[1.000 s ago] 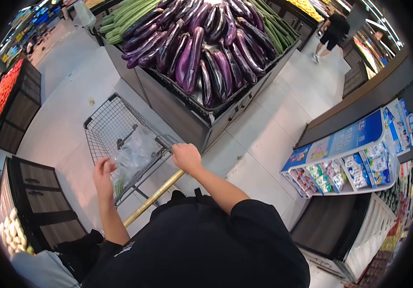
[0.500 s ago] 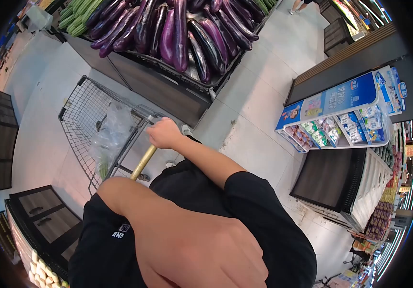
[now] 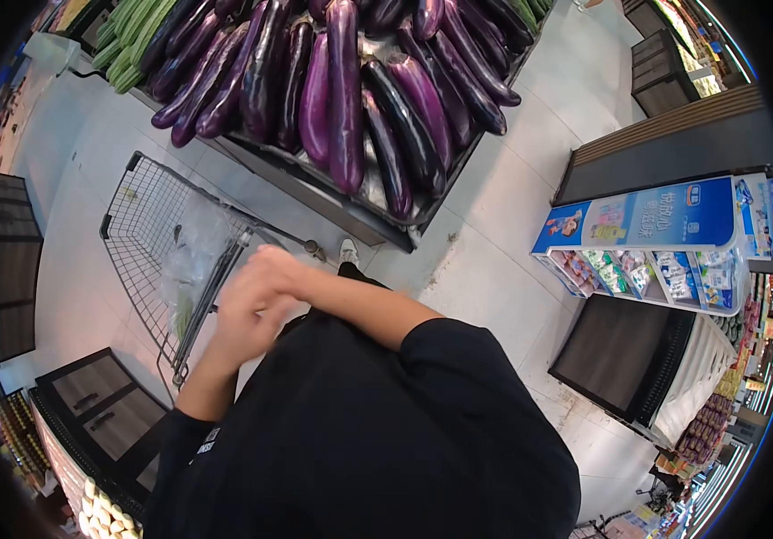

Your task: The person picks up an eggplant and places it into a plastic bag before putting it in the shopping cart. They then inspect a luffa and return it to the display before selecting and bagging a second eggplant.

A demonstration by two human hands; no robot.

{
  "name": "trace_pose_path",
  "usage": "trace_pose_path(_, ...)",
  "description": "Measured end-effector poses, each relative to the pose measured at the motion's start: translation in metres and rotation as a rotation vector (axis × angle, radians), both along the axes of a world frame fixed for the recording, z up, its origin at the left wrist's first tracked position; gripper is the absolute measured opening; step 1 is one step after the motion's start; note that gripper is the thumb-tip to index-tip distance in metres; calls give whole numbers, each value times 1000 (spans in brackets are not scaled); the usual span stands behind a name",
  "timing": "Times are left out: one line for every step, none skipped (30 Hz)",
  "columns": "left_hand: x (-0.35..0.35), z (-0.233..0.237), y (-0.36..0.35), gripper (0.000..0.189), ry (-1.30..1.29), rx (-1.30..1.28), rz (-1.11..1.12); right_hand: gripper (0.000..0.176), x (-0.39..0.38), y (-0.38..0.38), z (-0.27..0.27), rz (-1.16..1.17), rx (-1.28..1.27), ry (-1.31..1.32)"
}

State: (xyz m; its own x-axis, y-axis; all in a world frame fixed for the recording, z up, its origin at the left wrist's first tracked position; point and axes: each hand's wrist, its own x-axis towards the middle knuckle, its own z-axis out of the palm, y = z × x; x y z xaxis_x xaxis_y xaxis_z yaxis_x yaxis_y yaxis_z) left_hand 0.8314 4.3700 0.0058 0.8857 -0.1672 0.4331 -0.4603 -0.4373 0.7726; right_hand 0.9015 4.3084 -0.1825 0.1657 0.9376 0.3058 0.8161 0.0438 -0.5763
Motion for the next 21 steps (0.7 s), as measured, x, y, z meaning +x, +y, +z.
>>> trace_pose_path(8,-44,23,13,120,14,229,23,18,11,-12,23,54,135)
trace_pose_path(5,-90,46,15,294,14,443,23,29,22,-12,17,-29,103)
trace_pose_path(0,-117,62,17,357,67,577,20,38,29,-13,20,-2,67)
trace_pose_path(-8,-137,73,20,421,121,710,19,43,30,-12,24,26,32)
trace_pose_path(-20,-155,80,20,431,119,716,15,45,29,-6,24,60,59)
trace_pose_path(-29,-172,87,21,440,213,755,15,51,25,-1,26,54,68)
trace_pose_path(-28,-177,91,23,448,308,793,14,59,19,6,-26,111,163)
trace_pose_path(-26,-182,96,23,458,306,793,12,69,12,14,-80,168,258)
trace_pose_path(-21,-181,100,24,629,305,751,12,88,4,33,-164,75,299)
trace_pose_path(-15,-179,104,26,799,302,705,14,110,-5,55,-323,201,297)
trace_pose_path(-6,-176,107,27,770,369,705,19,131,-10,68,-500,366,334)
trace_pose_path(2,-175,110,27,775,361,699,21,155,-17,77,-711,466,239)
trace_pose_path(7,-173,116,27,808,357,676,26,176,-27,85,-919,448,101)
trace_pose_path(11,-174,120,27,840,354,653,36,193,-36,82,-1092,399,63)
trace_pose_path(13,-175,126,28,825,349,642,50,207,-38,72,-1228,425,51)
trace_pose_path(20,-173,129,28,826,347,640,62,221,-40,63,-1333,357,14)
trace_pose_path(28,-170,131,28,843,363,618,67,233,-40,54,-1367,277,-54)
trace_pose_path(34,-168,135,29,861,380,595,73,243,-38,49,-1398,196,-122)
trace_pose_path(36,-171,141,29,862,380,587,73,247,-30,47,-1404,192,-125)
trace_pose_path(37,-175,147,30,855,328,558,77,250,-22,45,-1449,111,-113)
trace_pose_path(38,-177,153,31,847,276,530,82,252,-13,44,-1493,29,-101)
